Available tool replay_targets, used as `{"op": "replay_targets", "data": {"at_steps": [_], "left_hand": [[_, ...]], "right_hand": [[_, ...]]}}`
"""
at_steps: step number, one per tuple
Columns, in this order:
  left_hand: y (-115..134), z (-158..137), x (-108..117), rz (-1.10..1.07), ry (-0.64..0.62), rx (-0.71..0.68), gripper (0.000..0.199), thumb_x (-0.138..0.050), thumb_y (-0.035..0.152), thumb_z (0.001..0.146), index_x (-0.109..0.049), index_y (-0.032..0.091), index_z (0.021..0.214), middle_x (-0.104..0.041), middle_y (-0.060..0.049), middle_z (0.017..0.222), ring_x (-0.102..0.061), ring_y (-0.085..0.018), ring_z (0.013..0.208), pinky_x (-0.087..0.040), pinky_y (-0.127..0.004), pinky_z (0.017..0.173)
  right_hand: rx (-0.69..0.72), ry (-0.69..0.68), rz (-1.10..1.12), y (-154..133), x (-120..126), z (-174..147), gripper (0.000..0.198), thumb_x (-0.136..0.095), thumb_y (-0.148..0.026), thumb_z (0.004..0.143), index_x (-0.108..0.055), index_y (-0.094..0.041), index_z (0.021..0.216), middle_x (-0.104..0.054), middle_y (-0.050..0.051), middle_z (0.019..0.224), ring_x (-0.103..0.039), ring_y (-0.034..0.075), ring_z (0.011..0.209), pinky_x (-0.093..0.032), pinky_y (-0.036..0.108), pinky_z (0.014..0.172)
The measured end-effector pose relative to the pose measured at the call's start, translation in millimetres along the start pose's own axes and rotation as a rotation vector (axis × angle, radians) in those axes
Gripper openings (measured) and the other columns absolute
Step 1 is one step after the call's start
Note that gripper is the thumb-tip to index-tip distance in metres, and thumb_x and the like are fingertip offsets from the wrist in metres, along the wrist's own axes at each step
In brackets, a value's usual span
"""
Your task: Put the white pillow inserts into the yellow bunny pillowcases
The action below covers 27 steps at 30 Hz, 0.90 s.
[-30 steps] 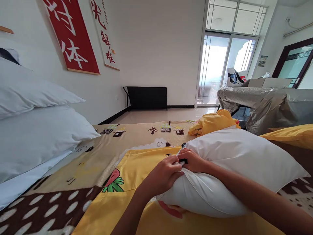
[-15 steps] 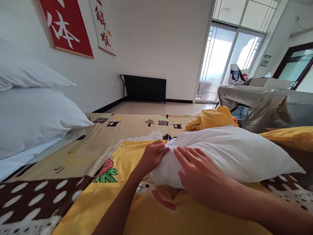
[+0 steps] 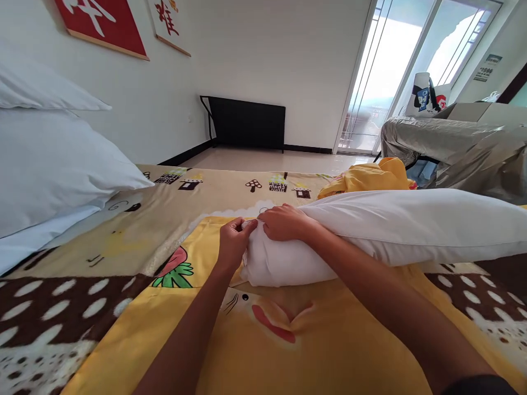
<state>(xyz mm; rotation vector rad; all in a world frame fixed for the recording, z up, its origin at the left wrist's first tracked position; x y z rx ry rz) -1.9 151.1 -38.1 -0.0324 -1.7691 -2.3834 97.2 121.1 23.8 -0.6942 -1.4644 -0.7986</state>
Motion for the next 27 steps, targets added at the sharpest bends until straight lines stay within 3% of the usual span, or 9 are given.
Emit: {"op": "replay_targets", "data": {"at_steps": [4,7,10,12,20,24,27], "left_hand": [[-3,3,8,0.015,0.063,0.023,0.029,-0.063,0.032,0.064,-0.039,0.018,0.056,-0.035,0.008,0.050,-0.029,-0.006,0.047,-0.024,-0.019,0.044],[0,1,10,0.023,0.081,0.020,0.022,-0.065,0.028,0.061,-0.048,0.019,0.072,-0.044,0.008,0.052,-0.036,-0.007,0.046,-0.028,-0.019,0.044],[10,-2,10,0.106,0.102,-0.035,0.031,-0.063,0.025,0.064,-0.053,0.020,0.093,-0.049,0.008,0.055,-0.044,-0.009,0.048,-0.033,-0.019,0.046],[18,-5,10,0.206,0.112,-0.081,0.029,-0.060,0.025,0.068,-0.055,0.021,0.096,-0.051,0.007,0.057,-0.047,-0.010,0.050,-0.035,-0.019,0.049],[45,-6,6,0.484,-0.063,-0.127,0.027,-0.056,0.036,0.074,-0.058,0.021,0.096,-0.065,0.000,0.071,-0.062,-0.016,0.068,-0.044,-0.024,0.063],[65,-10,21,0.525,-0.039,-0.154,0.020,-0.051,0.038,0.075,-0.056,0.020,0.072,-0.063,0.000,0.062,-0.060,-0.017,0.059,-0.044,-0.026,0.061],[81,-22,13,0.551,-0.169,-0.224,0.021,-0.049,0.036,0.077,-0.054,0.020,0.065,-0.060,0.002,0.055,-0.057,-0.016,0.056,-0.042,-0.026,0.061]], "right_hand": [[0.031,-0.162,0.071,4,-19,22,0.031,-0.039,-0.016,0.085,-0.058,-0.013,0.110,-0.062,0.015,0.117,-0.058,0.028,0.105,-0.043,0.041,0.084],[0.035,-0.223,0.099,6,-27,32,0.030,-0.040,-0.017,0.086,-0.057,-0.012,0.110,-0.061,0.015,0.119,-0.058,0.027,0.106,-0.044,0.040,0.084],[0.050,-0.259,0.130,5,-33,40,0.026,-0.042,-0.017,0.086,-0.059,-0.012,0.105,-0.064,0.014,0.113,-0.061,0.024,0.096,-0.046,0.034,0.075],[0.067,-0.256,0.150,3,-35,44,0.023,-0.045,-0.016,0.085,-0.060,-0.011,0.100,-0.066,0.014,0.105,-0.063,0.022,0.088,-0.045,0.030,0.068],[0.118,0.001,0.223,4,-29,34,0.018,-0.045,-0.011,0.082,-0.061,-0.015,0.090,-0.067,0.009,0.095,-0.060,0.020,0.088,-0.038,0.026,0.066],[0.062,0.164,0.252,15,-14,12,0.019,-0.040,-0.016,0.087,-0.059,-0.017,0.084,-0.067,0.008,0.090,-0.058,0.017,0.083,-0.035,0.024,0.067],[-0.001,0.280,0.250,24,6,-19,0.020,-0.039,-0.017,0.089,-0.057,-0.017,0.081,-0.065,0.006,0.088,-0.056,0.015,0.080,-0.034,0.024,0.067]]}}
Point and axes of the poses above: each hand's wrist, its own z-axis towards the middle knuckle, its own x-axis out of the back of the hand, y = z × x, the point moved 9 cm from there along z, towards the middle knuckle
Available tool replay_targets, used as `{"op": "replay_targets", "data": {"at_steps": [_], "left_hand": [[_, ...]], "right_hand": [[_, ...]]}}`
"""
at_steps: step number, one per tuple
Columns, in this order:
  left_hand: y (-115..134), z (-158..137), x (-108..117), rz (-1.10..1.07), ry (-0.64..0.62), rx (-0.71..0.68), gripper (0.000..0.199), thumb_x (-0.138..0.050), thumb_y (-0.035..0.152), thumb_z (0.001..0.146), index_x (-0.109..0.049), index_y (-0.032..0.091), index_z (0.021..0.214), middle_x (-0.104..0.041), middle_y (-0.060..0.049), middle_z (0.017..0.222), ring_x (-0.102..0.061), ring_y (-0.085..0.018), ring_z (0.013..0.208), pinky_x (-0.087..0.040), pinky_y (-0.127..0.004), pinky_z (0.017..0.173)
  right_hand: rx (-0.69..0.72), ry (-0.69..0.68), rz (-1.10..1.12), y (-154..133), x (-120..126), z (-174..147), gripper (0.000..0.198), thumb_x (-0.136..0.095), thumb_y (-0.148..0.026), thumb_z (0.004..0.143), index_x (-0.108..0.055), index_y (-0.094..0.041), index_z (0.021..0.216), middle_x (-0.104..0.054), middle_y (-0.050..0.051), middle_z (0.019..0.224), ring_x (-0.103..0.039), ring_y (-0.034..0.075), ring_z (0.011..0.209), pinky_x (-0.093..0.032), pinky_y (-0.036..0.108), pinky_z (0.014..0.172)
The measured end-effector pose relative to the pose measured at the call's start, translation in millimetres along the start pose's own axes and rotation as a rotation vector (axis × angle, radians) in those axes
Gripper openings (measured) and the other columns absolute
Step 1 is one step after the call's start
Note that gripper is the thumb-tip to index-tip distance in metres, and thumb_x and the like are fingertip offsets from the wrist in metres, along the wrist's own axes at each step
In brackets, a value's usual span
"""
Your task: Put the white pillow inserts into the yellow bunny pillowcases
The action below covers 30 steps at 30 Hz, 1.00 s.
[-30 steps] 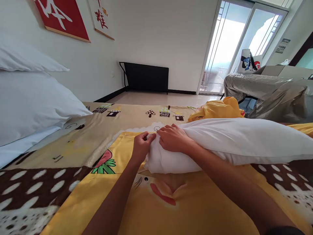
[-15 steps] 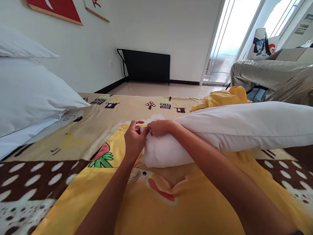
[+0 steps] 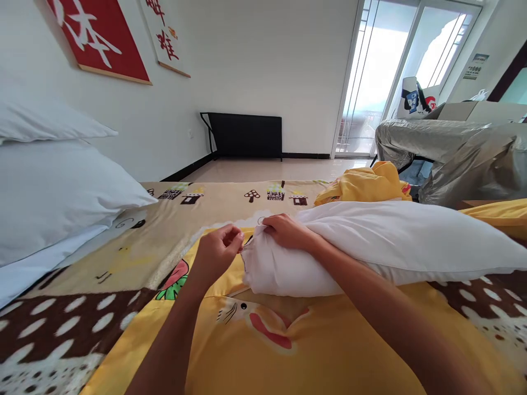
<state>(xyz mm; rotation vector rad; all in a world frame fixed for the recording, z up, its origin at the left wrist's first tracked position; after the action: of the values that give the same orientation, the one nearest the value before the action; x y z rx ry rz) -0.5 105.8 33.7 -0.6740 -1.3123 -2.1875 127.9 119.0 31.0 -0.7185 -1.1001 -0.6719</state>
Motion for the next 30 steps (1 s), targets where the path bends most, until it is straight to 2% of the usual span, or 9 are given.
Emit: {"op": "replay_targets", "data": {"at_steps": [4,7,10,13,16,19,21,25,30], "left_hand": [[43,-21,-16,-0.059,-0.198,-0.244,0.022,-0.047,0.036,0.083,-0.059,0.019,0.074,-0.064,0.001,0.067,-0.058,-0.015,0.066,-0.042,-0.025,0.066],[61,-34,-30,-0.118,-0.328,-0.333,0.020,-0.046,0.033,0.085,-0.058,0.019,0.078,-0.062,0.000,0.073,-0.055,-0.013,0.066,-0.041,-0.024,0.063],[65,-35,-30,-0.121,-0.322,-0.355,0.021,-0.044,0.032,0.087,-0.056,0.018,0.077,-0.060,0.001,0.071,-0.051,-0.012,0.065,-0.039,-0.024,0.062],[69,-35,-20,-0.116,-0.266,-0.411,0.023,-0.041,0.032,0.090,-0.059,0.019,0.082,-0.063,0.000,0.079,-0.054,-0.015,0.076,-0.039,-0.027,0.072],[75,-39,-14,-0.111,-0.224,-0.469,0.026,-0.037,0.033,0.093,-0.058,0.023,0.104,-0.065,-0.003,0.104,-0.054,-0.019,0.096,-0.033,-0.034,0.090],[79,-44,-18,-0.069,-0.223,-0.489,0.034,-0.040,0.038,0.092,-0.047,0.026,0.123,-0.058,-0.006,0.120,-0.049,-0.022,0.107,-0.026,-0.041,0.097],[81,-46,-24,-0.038,-0.220,-0.497,0.033,-0.043,0.042,0.090,-0.049,0.024,0.117,-0.059,-0.006,0.114,-0.048,-0.022,0.105,-0.023,-0.042,0.097],[81,-47,-35,-0.003,-0.168,-0.531,0.023,-0.043,0.041,0.090,-0.053,0.020,0.090,-0.060,-0.002,0.093,-0.049,-0.019,0.092,-0.023,-0.039,0.092],[77,-47,-37,0.067,0.111,-0.645,0.033,-0.043,0.038,0.091,-0.045,0.017,0.066,-0.051,0.001,0.068,-0.047,-0.016,0.075,-0.026,-0.035,0.080]], "right_hand": [[-0.104,0.235,0.072,6,43,-47,0.019,-0.041,-0.018,0.089,-0.055,-0.018,0.077,-0.062,0.003,0.080,-0.053,0.014,0.073,-0.033,0.023,0.064],[-0.158,0.373,0.131,8,60,-76,0.016,-0.044,-0.018,0.087,-0.055,-0.019,0.075,-0.060,0.002,0.076,-0.050,0.014,0.069,-0.033,0.024,0.064],[-0.150,0.448,0.117,4,70,-88,0.016,-0.043,-0.017,0.087,-0.056,-0.020,0.078,-0.060,0.001,0.076,-0.051,0.015,0.071,-0.034,0.025,0.068],[-0.192,0.519,0.086,3,88,-94,0.018,-0.042,-0.020,0.088,-0.056,-0.020,0.077,-0.061,0.002,0.076,-0.051,0.016,0.071,-0.035,0.025,0.068],[-0.287,0.607,0.039,5,115,-103,0.019,-0.042,-0.023,0.086,-0.056,-0.021,0.075,-0.061,0.001,0.072,-0.050,0.016,0.066,-0.035,0.026,0.064],[-0.312,0.661,-0.003,2,139,-109,0.020,-0.042,-0.025,0.086,-0.056,-0.021,0.073,-0.061,0.001,0.069,-0.049,0.016,0.063,-0.034,0.026,0.062],[-0.312,0.666,-0.036,-2,149,-111,0.021,-0.041,-0.026,0.085,-0.055,-0.021,0.069,-0.060,0.001,0.067,-0.048,0.016,0.062,-0.033,0.026,0.061],[-0.343,0.670,-0.078,-5,160,-112,0.022,-0.042,-0.028,0.082,-0.048,-0.021,0.062,-0.055,0.001,0.059,-0.043,0.015,0.057,-0.030,0.026,0.059],[-0.381,0.664,-0.050,-3,164,-109,0.023,-0.043,-0.029,0.079,-0.043,-0.021,0.058,-0.051,0.000,0.055,-0.041,0.015,0.056,-0.030,0.026,0.059]]}}
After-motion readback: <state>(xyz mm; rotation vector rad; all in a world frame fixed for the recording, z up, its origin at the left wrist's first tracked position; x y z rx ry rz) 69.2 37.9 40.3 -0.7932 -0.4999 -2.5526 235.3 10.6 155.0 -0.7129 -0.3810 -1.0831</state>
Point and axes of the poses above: each hand's wrist, its own z-axis towards the middle knuckle, its own x-axis out of the back of the hand, y = z × x, the point moved 9 cm from there along z, towards the middle knuckle
